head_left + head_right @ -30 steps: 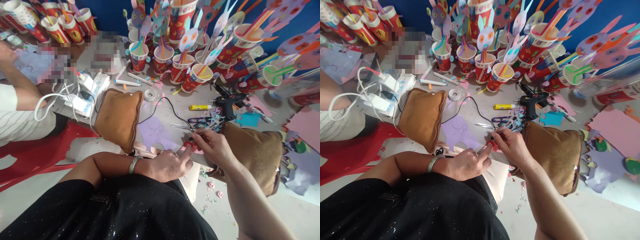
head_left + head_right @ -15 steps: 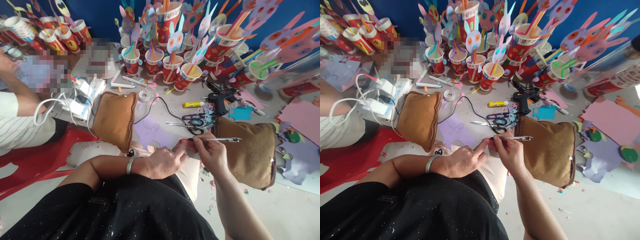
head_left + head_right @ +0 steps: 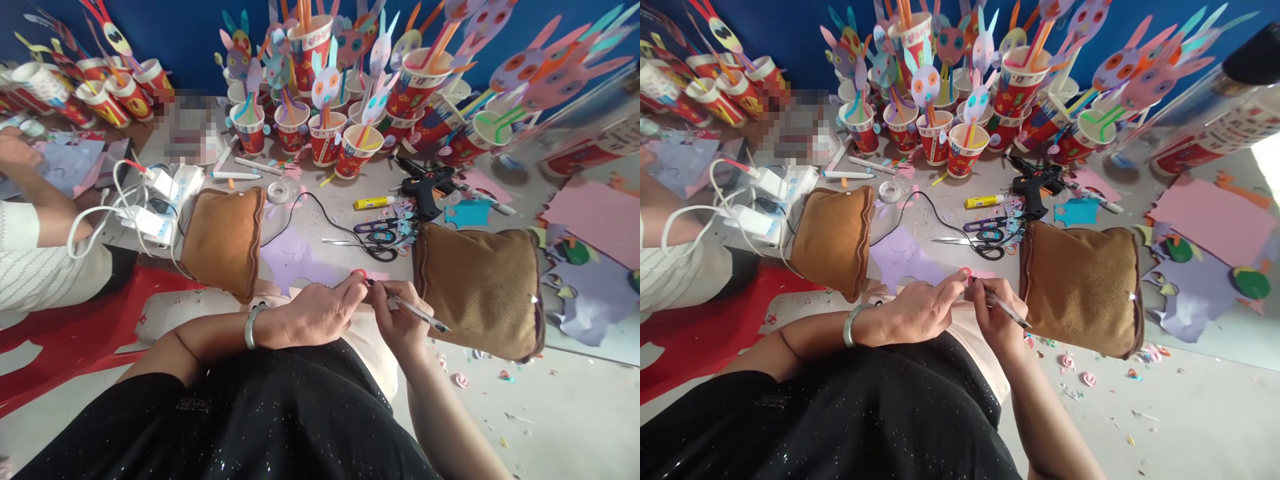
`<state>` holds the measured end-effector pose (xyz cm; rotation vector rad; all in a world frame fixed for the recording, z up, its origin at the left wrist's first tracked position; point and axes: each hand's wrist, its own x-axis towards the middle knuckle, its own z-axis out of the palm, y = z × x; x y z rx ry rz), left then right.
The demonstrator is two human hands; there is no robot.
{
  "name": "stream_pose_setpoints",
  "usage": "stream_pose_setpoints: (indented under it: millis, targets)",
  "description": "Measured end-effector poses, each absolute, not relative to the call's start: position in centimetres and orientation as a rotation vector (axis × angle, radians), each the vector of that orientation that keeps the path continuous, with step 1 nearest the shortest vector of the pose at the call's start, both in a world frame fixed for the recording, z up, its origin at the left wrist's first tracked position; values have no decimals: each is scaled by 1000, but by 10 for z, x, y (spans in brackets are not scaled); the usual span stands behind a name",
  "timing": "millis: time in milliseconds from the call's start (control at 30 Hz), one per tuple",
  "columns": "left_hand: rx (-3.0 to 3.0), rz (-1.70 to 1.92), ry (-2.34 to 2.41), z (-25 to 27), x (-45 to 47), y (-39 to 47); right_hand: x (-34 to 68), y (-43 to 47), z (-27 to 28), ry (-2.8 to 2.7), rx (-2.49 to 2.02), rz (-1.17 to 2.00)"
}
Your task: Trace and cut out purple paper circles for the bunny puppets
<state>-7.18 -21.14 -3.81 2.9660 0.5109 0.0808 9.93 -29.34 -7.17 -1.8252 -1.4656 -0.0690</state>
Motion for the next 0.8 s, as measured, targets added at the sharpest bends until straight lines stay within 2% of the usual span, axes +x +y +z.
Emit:
stream_pose_setpoints:
  millis: [800]
  targets:
    - [2653,200,570,-46,-77,-205,78,-296,-94,-1689,-1576,-206]
